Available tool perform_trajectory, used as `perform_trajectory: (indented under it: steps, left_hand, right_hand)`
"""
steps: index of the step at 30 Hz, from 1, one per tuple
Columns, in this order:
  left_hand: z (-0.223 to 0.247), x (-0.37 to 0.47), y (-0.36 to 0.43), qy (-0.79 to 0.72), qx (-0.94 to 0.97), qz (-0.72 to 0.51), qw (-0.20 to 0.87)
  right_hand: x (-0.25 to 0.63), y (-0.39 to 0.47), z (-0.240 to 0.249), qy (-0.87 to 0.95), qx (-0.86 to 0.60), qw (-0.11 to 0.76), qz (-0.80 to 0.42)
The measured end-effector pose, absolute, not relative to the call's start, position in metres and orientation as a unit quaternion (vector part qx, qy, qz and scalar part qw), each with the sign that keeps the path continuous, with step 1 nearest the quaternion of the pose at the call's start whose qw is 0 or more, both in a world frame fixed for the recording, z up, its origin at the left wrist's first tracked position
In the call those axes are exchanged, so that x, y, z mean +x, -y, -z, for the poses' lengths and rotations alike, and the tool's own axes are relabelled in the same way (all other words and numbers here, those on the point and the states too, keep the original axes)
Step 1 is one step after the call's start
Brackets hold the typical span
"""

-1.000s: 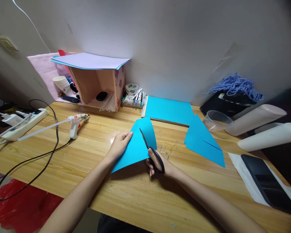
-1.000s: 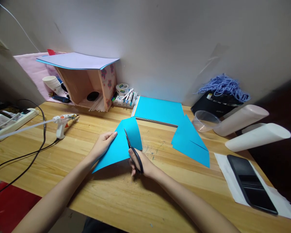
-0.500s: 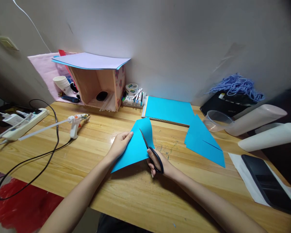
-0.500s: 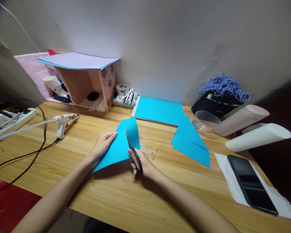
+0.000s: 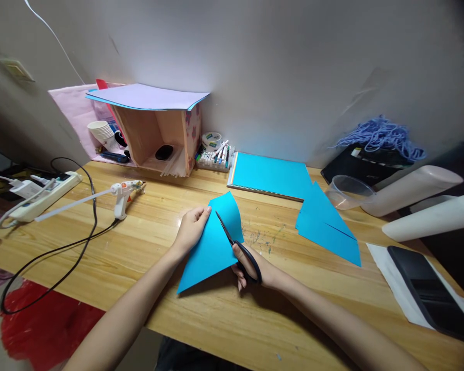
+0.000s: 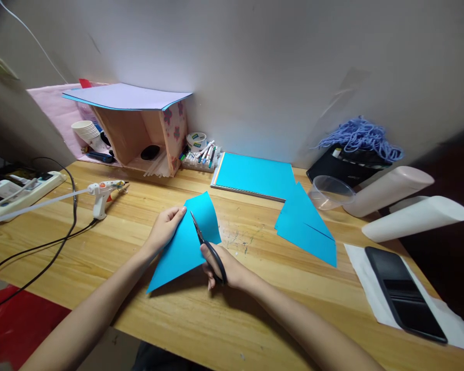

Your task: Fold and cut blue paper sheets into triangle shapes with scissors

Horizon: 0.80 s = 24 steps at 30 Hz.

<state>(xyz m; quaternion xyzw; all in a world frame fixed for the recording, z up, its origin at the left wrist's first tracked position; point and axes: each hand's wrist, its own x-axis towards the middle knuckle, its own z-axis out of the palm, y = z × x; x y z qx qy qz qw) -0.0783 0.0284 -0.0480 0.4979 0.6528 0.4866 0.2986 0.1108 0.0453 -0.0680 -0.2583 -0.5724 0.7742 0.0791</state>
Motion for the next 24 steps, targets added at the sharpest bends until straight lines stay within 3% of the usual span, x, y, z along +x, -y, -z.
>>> perform_trajectory:
  steps: [18,24]
  left_hand:
    - [0.052,-0.073,-0.027,-0.663,0.506,-0.478,0.275]
    - [0.054,-0.072,-0.028,-0.648,0.495,-0.49,0.31]
  right_hand:
    - [0.109,-0.044,0.079,0.546,-0.286,0.09,-0.782]
    - [0.109,-0.043,0.073,0.567,-0.274,0.097,-0.771]
